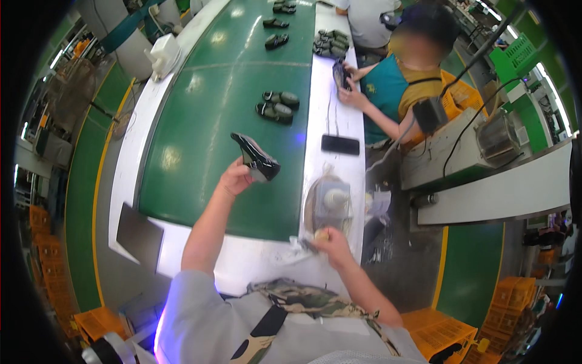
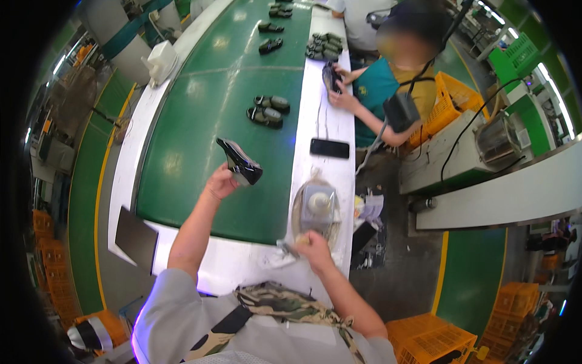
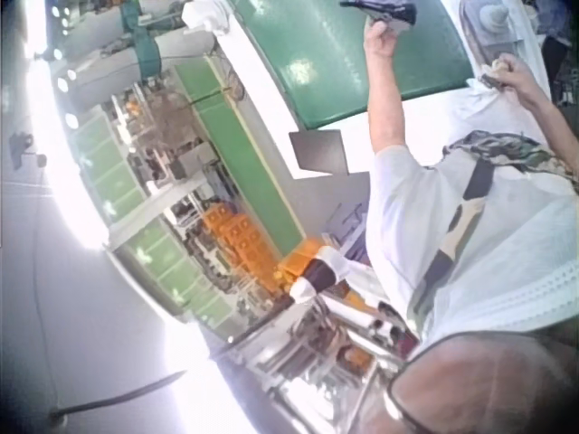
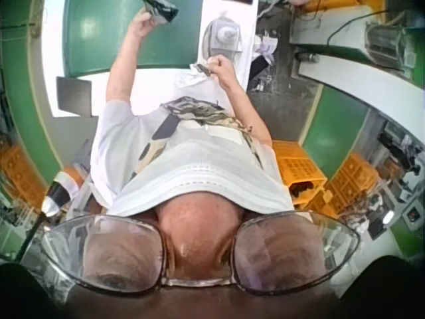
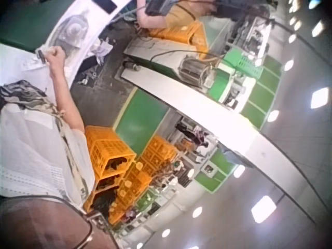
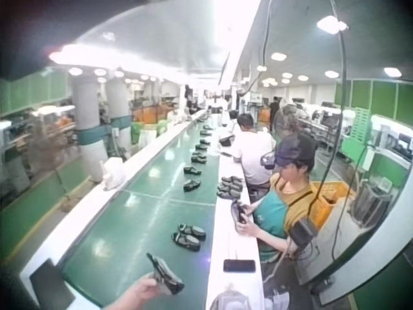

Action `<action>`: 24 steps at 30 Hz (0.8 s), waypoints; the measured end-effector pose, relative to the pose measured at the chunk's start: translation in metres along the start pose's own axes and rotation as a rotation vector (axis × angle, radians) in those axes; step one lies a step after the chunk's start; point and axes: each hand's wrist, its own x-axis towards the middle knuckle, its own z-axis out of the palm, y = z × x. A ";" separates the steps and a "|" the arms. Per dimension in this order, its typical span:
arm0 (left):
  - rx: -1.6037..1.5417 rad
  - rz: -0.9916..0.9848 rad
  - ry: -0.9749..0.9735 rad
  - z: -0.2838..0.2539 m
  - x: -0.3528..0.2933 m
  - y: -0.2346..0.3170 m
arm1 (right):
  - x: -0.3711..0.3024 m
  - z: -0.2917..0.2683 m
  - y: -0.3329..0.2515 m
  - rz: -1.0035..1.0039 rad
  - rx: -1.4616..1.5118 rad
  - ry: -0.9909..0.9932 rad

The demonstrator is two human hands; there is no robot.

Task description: Applying glue or sealant to the soles and edges of shoes on an assembly line.

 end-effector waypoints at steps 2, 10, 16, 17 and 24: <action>0.046 0.009 0.079 0.007 -0.031 -0.004 | 0.002 0.018 -0.028 -0.038 0.014 -0.055; 0.843 0.331 0.198 0.062 -0.131 -0.047 | 0.033 0.054 -0.083 -0.302 -0.078 0.008; 1.227 0.589 0.095 0.119 -0.174 -0.047 | 0.017 0.083 -0.069 -0.288 0.027 -0.160; 1.255 0.654 0.091 0.123 -0.178 -0.047 | 0.012 0.088 -0.069 -0.284 0.018 -0.152; 1.505 0.679 0.100 0.160 -0.196 -0.043 | -0.016 0.093 -0.070 -0.159 0.045 -0.309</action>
